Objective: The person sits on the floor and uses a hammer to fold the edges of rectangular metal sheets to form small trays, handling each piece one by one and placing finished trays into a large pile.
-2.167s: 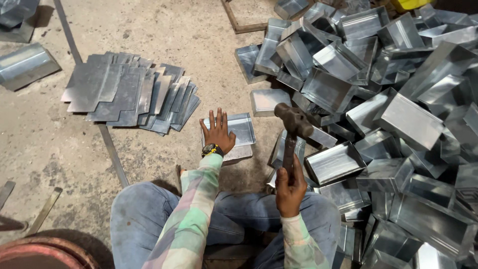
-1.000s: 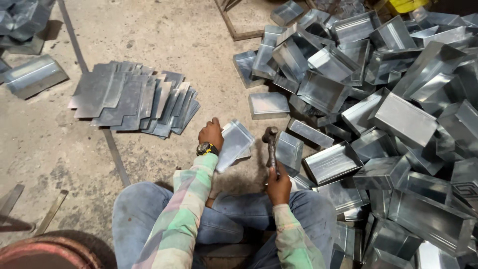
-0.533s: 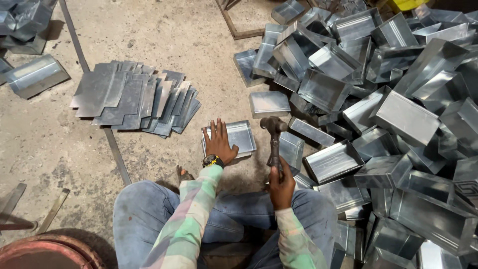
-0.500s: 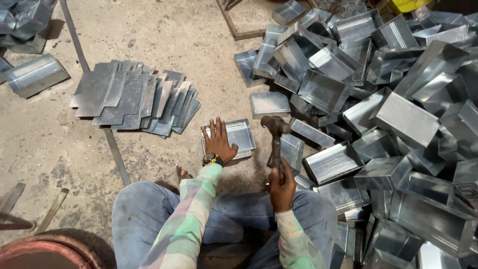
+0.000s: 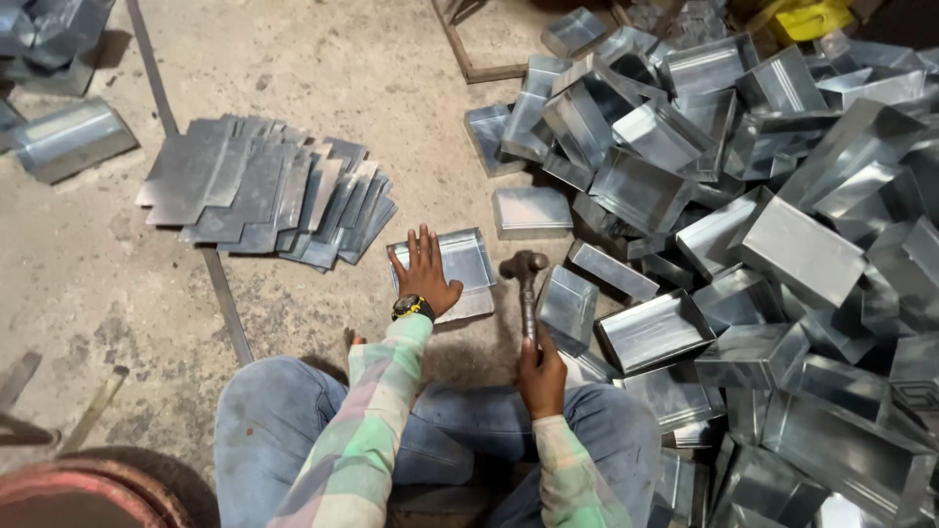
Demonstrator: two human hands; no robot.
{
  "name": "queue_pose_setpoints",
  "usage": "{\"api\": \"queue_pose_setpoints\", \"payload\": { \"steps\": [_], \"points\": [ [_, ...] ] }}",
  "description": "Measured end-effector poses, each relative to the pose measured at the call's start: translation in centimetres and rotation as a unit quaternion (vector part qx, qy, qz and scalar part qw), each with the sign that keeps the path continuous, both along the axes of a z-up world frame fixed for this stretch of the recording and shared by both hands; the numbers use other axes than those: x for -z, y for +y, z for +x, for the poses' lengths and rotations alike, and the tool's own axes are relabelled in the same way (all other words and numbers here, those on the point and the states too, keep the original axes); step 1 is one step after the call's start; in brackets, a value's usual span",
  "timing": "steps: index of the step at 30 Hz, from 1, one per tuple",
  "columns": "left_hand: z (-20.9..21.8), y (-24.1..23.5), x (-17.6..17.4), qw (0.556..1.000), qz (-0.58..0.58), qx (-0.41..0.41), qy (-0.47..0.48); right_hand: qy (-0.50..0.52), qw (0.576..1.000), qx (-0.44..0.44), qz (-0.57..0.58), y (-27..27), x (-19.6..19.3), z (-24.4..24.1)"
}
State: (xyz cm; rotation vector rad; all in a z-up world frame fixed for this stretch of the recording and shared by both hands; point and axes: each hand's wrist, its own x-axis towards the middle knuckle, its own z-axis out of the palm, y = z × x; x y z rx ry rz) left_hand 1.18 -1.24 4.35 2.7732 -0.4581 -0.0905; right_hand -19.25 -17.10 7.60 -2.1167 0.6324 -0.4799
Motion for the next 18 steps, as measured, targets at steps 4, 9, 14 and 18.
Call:
{"api": "queue_pose_setpoints", "payload": {
  "steps": [4,9,14,18],
  "points": [
    [-3.0,0.6,-0.3,1.000,0.003,0.022,0.010,-0.083,0.989,-0.028,0.118,0.5,-3.4,-1.2],
    [-6.5,1.3,-0.7,0.999,-0.009,0.017,0.033,-0.155,0.984,-0.090,-0.019,1.2,-3.1,0.6],
    [-5.4,0.3,0.5,1.000,0.000,0.023,-0.019,0.089,0.996,-0.022,-0.020,0.4,0.6,2.6],
    [-1.4,-0.6,3.3,1.000,0.012,-0.002,-0.002,0.054,0.998,-0.005,-0.027,-1.7,1.5,0.7]
  ]
}}
